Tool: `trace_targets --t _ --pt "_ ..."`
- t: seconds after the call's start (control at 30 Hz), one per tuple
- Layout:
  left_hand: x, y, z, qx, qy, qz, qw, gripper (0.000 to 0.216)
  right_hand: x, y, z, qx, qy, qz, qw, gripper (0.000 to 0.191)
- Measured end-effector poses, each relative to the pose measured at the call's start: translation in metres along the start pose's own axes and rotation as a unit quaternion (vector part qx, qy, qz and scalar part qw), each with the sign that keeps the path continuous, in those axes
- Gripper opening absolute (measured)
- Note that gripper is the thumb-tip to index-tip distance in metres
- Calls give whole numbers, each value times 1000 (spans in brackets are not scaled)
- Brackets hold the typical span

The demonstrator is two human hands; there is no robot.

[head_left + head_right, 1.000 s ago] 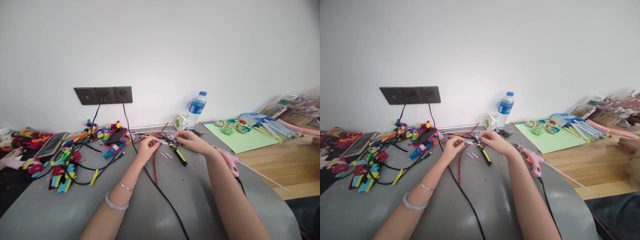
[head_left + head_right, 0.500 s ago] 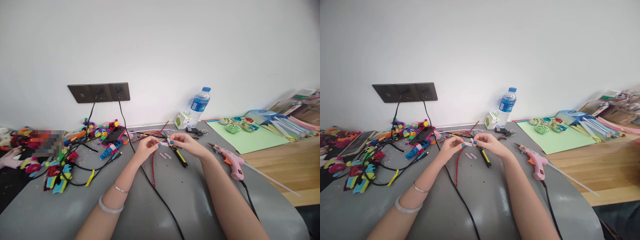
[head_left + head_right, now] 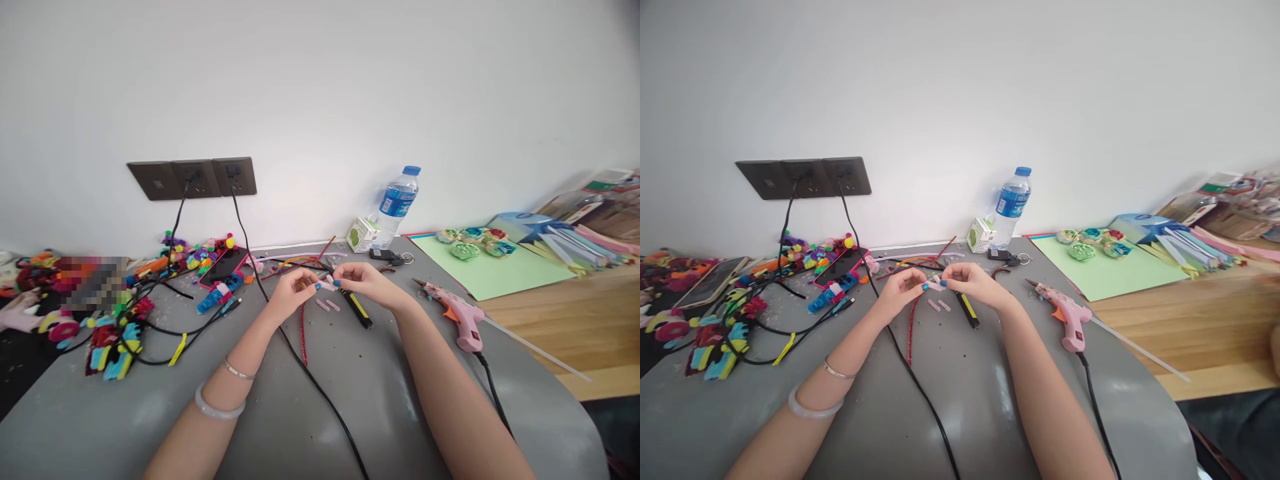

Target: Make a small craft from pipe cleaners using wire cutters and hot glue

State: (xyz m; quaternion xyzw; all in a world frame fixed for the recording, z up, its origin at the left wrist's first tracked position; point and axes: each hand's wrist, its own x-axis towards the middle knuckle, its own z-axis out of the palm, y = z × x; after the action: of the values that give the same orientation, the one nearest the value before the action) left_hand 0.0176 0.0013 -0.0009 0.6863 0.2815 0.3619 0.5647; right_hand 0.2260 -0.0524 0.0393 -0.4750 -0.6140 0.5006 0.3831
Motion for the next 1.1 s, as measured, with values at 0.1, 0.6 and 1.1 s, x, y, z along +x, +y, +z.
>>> trace_targets --t 0.1,0.6,1.1 --pt "0 -1 0 -1 -5 1 1000 23 0 3 1 7 -4 -4 1000 25" --pt "1 0 1 -12 -6 1 1000 22 4 12 1 -3 -9 -16 1000 26" --pt "0 2 1 -14 -3 3 1000 22 4 11 3 25 6 -24 999 28"
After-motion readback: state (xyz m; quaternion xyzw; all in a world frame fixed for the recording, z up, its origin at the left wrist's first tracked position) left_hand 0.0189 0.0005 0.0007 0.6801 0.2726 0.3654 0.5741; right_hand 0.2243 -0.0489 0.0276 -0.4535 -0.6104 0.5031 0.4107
